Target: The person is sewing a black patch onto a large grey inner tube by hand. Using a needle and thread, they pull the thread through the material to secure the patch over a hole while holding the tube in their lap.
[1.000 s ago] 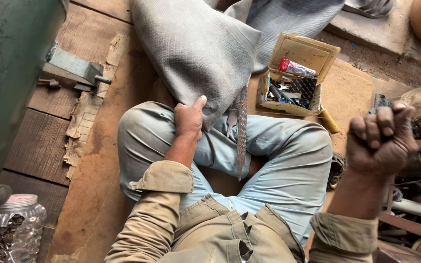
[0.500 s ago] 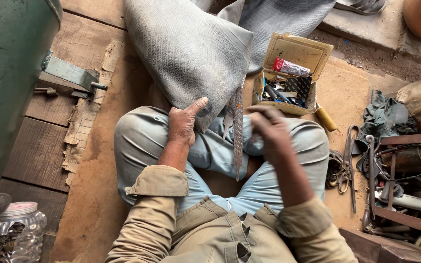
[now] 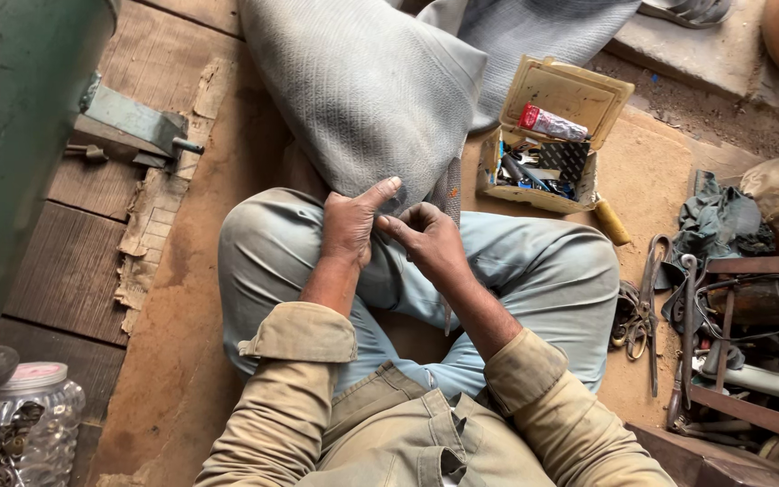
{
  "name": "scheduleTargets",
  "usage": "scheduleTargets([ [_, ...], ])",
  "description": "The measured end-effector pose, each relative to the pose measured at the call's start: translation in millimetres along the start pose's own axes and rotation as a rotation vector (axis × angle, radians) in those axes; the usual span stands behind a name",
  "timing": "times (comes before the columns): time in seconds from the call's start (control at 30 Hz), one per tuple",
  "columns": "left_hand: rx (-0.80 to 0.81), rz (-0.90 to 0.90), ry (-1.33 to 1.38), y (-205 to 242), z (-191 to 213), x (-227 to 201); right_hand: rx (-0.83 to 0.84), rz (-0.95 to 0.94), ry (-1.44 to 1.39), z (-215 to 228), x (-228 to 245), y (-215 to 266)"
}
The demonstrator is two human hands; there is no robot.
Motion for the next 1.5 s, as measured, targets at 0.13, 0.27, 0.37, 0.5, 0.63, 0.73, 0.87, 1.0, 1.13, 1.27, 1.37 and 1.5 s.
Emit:
scheduleTargets([
  [0.13, -0.002, -0.004, 0.037, 1.1, -1.4, -1.3, 0.088, 0.014, -0.169, -7.7, 0.8, -3.9],
  [0.27, 0.000, -0.012, 0.022, 0.1, -1.1, -2.4, 0.213, -0.057, -0.565, 3.5, -6.8, -0.6],
  [0.37, 0.002, -0.022, 0.013, -2.3, -0.1, -0.6, 0.267, -0.099, -0.788, 11.9, -13.0, -1.7],
  [0.5, 0.003, -0.050, -0.018, -1.4, -0.9, -2.2, 0.227, -0.130, -0.943, 16.3, -15.0, -5.7],
  [0.63, -0.002, -0.031, 0.017, 1.7, -2.5, -3.9, 0.219, -0.081, -1.069, 10.8, -4.9, -10.9],
  [0.73, 0.000, -0.001, 0.027, 2.0, -3.0, -3.5, 0.158, -0.110, -1.069, 8.6, -2.7, -14.5],
  [0.87, 0.000, 0.010, -0.046, 1.5, 0.7, -0.2, 0.129, -0.122, -1.017, 8.5, -6.8, -18.5],
  [1.0, 0.005, 0.006, -0.099, -1.5, 2.4, 1.9, 0.150, -0.038, -0.912, 17.2, -14.1, -19.9],
  [1.13, 0.040, -0.003, 0.024, -3.3, 0.8, 3.7, 0.156, -0.038, -0.705, 35.2, -30.1, -12.8],
  [1.27, 0.002, -0.003, 0.050, -6.0, 3.0, 5.0, 0.167, 0.039, -0.376, 49.0, -41.7, -2.9],
  [1.37, 0.016, -0.025, 0.067, -7.0, 2.6, 6.9, 0.165, 0.025, -0.240, 50.9, -48.3, 0.0],
  [1.5, -0.015, -0.066, 0.077, -11.6, 4.9, 10.2, 0.126, 0.046, -0.071, 43.9, -45.6, 0.0],
])
Point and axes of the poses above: each hand's wrist, its own y-axis away from the middle knuckle, its own z-axis out of the back of the hand, x = y × z, the point moved 5 cm from there along -y, towards the middle knuckle, and after that the axes turned 4 degrees about -x, right-handed, at the moved point
